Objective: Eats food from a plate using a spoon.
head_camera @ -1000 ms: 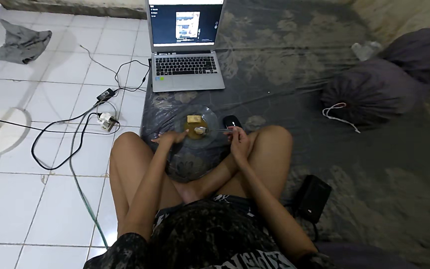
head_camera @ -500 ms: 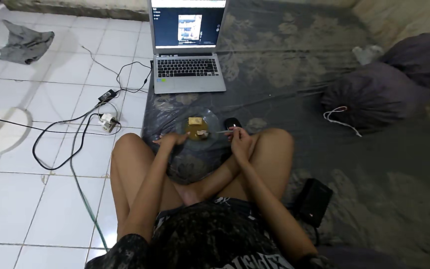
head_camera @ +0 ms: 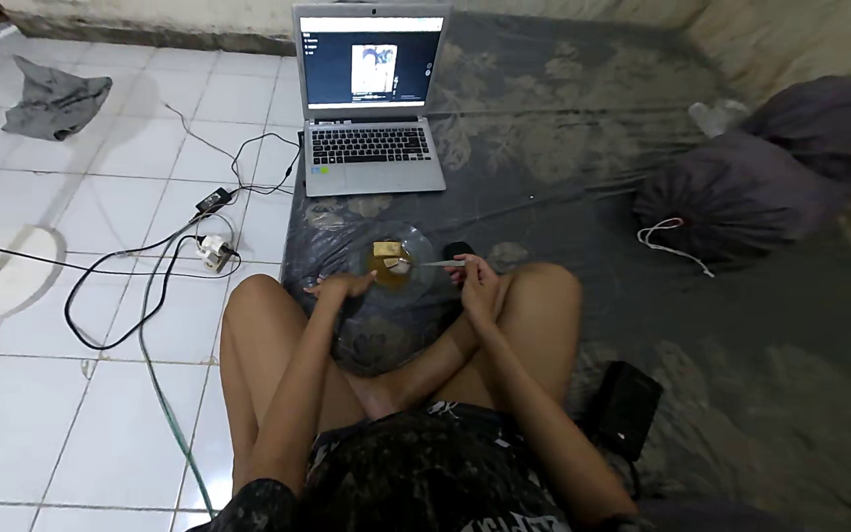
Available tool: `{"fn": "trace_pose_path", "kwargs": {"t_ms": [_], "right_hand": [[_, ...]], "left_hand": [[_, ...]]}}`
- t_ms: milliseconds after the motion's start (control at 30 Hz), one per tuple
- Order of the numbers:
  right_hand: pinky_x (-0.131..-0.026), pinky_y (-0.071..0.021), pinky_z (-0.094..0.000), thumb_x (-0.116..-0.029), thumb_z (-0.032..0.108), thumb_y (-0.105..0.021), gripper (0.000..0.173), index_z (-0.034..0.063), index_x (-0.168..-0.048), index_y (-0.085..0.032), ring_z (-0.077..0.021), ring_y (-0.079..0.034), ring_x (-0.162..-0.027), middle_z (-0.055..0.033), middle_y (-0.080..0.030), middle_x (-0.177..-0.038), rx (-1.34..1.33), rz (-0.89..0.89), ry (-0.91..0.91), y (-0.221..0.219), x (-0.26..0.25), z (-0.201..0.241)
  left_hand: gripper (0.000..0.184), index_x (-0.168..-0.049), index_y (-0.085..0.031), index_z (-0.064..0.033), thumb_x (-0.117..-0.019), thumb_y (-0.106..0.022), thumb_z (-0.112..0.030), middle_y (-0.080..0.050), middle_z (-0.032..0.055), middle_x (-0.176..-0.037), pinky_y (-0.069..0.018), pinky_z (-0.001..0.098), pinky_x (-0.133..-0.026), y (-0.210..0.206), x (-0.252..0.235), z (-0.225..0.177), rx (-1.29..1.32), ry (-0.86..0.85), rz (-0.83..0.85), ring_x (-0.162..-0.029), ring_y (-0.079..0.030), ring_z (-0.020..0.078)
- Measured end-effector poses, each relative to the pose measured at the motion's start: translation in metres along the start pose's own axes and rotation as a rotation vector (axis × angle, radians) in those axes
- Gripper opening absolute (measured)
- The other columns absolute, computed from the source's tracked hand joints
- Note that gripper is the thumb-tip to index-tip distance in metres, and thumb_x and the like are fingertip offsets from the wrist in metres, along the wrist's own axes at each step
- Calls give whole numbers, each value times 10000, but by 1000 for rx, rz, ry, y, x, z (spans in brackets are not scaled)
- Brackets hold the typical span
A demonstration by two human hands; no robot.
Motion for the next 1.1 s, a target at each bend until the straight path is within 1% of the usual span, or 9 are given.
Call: {"fn": "trace_pose_path", "kwargs": {"t_ms": [133,233,367,500,600,767,900,1000,1100], "right_hand": [[-684,-539,-165,-1108,70,-342,324,-128,-1129,-598,2,-637,-675,-37,-685,-796,-135,8,29,9,-9,35],[-649,-569,-182,-1100,58,-328,317,-81,-1040,-606,-6,-653,-621,24,-677,-709,-241,14,116,17,-22,75],[-575,-559,-174,-1095,73,-319,329,23,-949,-610,3,-631,-554,84,-653,-645,-302,71,254,27,-33,144],[-469,-502,-135,-1097,135,-304,396,143,-867,-625,28,-581,-476,114,-660,-615,-427,162,382,36,-26,213],[-438,-467,-115,-1107,240,-359,415,203,-806,-642,47,-525,-448,135,-615,-604,-511,270,481,39,-10,257],[-393,-442,-102,-1087,303,-474,376,175,-786,-660,56,-486,-406,126,-565,-560,-638,478,600,41,23,312],[-408,-450,-86,-1084,345,-471,366,161,-811,-631,69,-492,-427,121,-529,-570,-697,668,611,39,53,337],[-457,-497,-82,-1071,336,-497,308,141,-890,-651,69,-567,-491,112,-585,-638,-833,839,578,39,68,349],[-497,-488,-72,-1061,303,-514,272,135,-927,-681,69,-585,-549,98,-637,-716,-991,944,545,39,80,358]], "left_hand": [[865,-1444,-519,29,-1036,-229,-677,-432,277,-1538,-129,743,-1152,-1,-10,4,-33,-8,22,-1485,-313,451],[842,-1436,-524,33,-1058,-184,-638,-450,285,-1519,-159,746,-1142,0,-9,4,-29,-40,24,-1464,-350,452],[833,-1419,-532,55,-1064,-205,-624,-461,296,-1506,-217,694,-1156,5,-3,3,12,-54,22,-1451,-377,444],[825,-1417,-537,53,-1065,-219,-622,-468,294,-1500,-234,682,-1158,3,-7,3,6,-62,25,-1446,-388,438],[750,-1411,-534,66,-1083,-292,-563,-471,290,-1501,-224,639,-1177,13,32,-4,65,-62,-43,-1455,-381,426],[634,-1342,-562,123,-1117,-331,-422,-525,313,-1433,-281,562,-1181,27,96,-15,236,-149,-199,-1404,-439,438],[675,-1326,-592,105,-1103,-332,-477,-547,290,-1425,-288,575,-1179,16,53,-6,205,-153,-195,-1396,-458,427],[716,-1382,-581,48,-1082,-324,-550,-505,260,-1488,-188,663,-1185,8,20,0,150,-91,-146,-1450,-387,431],[772,-1408,-562,26,-1076,-243,-594,-497,266,-1491,-215,687,-1163,5,-8,1,45,-70,-44,-1445,-395,428]]}}
Point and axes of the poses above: each hand's wrist, its own x-axis away from the middle knuckle, its own y-axis out of the back of the hand, z = x × y, the point moved 8 cm from there along -x, towards the middle knuckle
